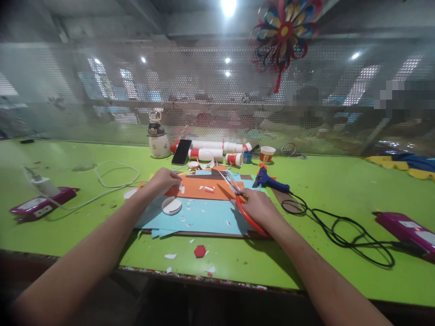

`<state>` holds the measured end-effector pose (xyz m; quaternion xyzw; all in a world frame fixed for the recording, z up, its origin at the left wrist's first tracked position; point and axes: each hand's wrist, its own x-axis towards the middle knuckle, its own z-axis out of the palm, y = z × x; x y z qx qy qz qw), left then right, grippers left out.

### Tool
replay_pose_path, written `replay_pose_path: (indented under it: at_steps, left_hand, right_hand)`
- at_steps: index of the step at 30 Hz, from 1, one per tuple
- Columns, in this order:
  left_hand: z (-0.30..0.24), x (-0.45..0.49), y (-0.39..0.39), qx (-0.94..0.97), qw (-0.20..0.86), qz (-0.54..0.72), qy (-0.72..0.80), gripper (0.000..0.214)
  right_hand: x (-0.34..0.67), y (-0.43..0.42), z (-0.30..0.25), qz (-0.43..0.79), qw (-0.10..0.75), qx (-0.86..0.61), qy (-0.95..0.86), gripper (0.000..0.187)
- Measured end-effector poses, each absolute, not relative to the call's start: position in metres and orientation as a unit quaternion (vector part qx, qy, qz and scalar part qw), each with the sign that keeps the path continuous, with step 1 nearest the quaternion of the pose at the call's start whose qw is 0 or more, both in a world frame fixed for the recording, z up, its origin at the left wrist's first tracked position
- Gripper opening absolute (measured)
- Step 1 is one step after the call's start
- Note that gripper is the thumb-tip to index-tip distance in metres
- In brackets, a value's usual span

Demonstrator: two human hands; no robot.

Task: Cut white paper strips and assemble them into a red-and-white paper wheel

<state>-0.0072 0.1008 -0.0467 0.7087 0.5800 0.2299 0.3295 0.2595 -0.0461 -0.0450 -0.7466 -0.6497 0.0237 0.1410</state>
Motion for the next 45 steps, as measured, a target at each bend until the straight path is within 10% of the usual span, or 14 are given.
replay_pose_path:
  at_steps: [32, 45]
  left_hand:
    - [-0.044, 0.074, 0.076, 0.958, 0.054, 0.038, 0.279, 0.029]
    - [-0.017, 0.044, 0.062, 0.873, 0.317, 0.222, 0.297, 0.012]
  right_hand:
    - [0.258, -0.047, -0.044, 0.043, 0.16, -0.744, -0.647, 0.036]
    - [0.257, -0.05, -0.043, 0.068, 0.246, -0.709, -0.658, 0.036]
